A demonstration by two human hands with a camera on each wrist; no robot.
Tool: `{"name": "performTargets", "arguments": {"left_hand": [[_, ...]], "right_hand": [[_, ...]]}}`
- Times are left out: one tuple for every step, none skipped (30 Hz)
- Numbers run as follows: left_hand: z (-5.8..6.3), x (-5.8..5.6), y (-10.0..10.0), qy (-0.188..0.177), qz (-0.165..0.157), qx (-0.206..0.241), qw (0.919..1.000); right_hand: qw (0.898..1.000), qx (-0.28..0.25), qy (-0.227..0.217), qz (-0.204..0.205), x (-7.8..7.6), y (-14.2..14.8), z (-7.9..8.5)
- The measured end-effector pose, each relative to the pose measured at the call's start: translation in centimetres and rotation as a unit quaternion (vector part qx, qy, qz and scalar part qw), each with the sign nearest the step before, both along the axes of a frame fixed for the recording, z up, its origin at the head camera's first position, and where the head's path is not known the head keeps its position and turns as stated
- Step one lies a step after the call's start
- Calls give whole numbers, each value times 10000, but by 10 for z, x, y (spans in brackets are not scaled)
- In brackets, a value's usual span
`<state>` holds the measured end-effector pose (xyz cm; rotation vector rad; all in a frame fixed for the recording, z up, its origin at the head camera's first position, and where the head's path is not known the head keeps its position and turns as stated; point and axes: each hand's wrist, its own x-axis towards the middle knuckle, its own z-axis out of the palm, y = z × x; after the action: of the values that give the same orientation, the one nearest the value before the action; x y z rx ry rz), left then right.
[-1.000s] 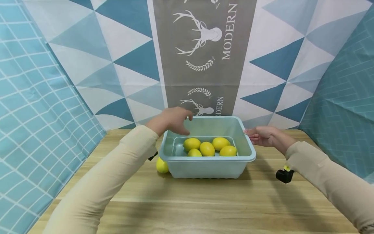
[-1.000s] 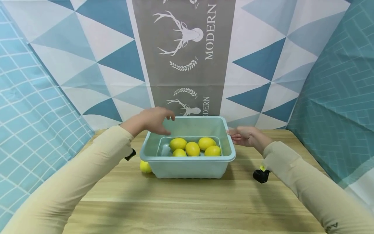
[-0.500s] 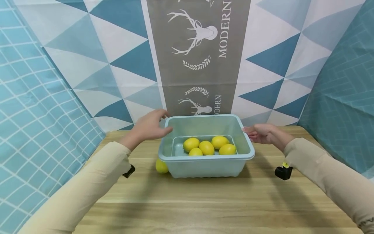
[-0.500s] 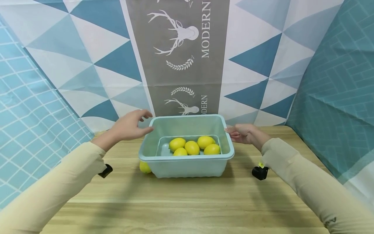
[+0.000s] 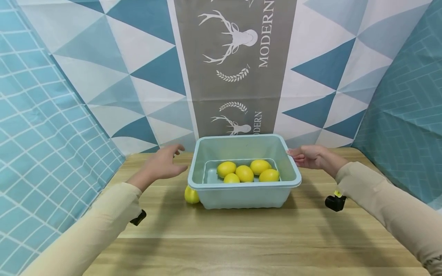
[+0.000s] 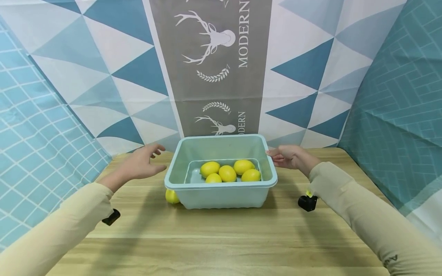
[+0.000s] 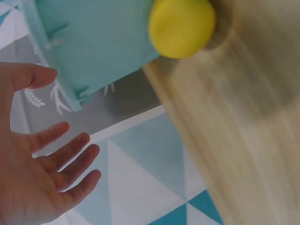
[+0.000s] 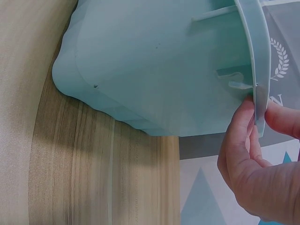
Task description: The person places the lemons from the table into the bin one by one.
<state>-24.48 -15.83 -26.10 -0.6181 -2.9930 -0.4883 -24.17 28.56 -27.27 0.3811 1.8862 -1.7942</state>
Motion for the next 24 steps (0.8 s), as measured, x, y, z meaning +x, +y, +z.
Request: {"name": "performTargets", "arguments": {"left_hand": [[-3, 1, -1, 40, 69, -49, 10000], [-7, 1, -2, 91, 152, -118, 9998], [-11, 1, -3, 134, 227, -186, 9995], [-15, 2, -4, 180, 284, -214, 9992], [-19, 2, -5, 212, 346, -254, 9989], [-23, 3, -5, 238, 402, -289, 9985], [-27, 4, -5, 233, 462, -308, 9982], [-30, 4, -5, 221, 524, -322, 9979], [-34, 5, -5, 206, 550, -308, 9978], [-37, 5, -4, 178, 567, -283, 9978], [-41, 5, -4, 128, 573, -272, 9979], [-44, 5, -3, 80, 565, -232, 9981], [-47, 4, -2, 18, 554, -199, 9983], [-51, 4, -1, -48, 549, -166, 9983], [-54, 4, 1, -129, 544, -115, 9984], [-57, 4, 2, -213, 563, -88, 9981], [-60, 5, 3, -277, 569, -67, 9980], [-63, 5, 4, -337, 599, -32, 9976], [-66, 5, 6, -403, 647, -11, 9971], [-69, 6, 8, -454, 682, 8, 9966], [-72, 6, 9, -505, 694, 35, 9963], [-74, 6, 11, -552, 702, 50, 9960], [-76, 6, 12, -592, 709, 65, 9957], [-77, 7, 14, -633, 717, 102, 9954]], "right_hand": [[10000, -4, -3, 1, 0, 0, 0], [10000, -4, -7, -4, 0, 0, 0], [10000, -5, -14, -5, 0, 0, 0], [10000, -16, -21, -4, 0, 0, 0], [10000, -15, -23, 4, 0, 0, 0], [10000, -12, -25, 15, -1, 1, 0], [10000, -8, -23, 29, -1, 1, 0], [10000, -10, -24, 45, -1, 0, 0], [10000, -7, -26, 61, -1, 0, 0], [10000, -2, -22, 71, -1, 1, 0], [10000, 8, -20, 74, -1, 1, 0], [10000, 13, -22, 73, -1, 1, 0], [10000, 14, -24, 67, -1, 1, 0], [10000, 16, -27, 59, 0, 1, 1], [10000, 20, -26, 54, 0, 2, 1], [10000, 20, -24, 60, 0, 1, 1], [10000, 29, -15, 77, 0, 1, 1], [9999, 36, -7, 96, 0, 1, 1], [9999, 37, -1, 112, 0, 1, 1], [9999, 40, 6, 128, 0, 1, 2], [9999, 48, 16, 146, -1, 1, 2], [9999, 57, 21, 160, 0, 1, 2], [9999, 57, 17, 161, 0, 1, 2], [9999, 45, 7, 150, 0, 0, 2]]}}
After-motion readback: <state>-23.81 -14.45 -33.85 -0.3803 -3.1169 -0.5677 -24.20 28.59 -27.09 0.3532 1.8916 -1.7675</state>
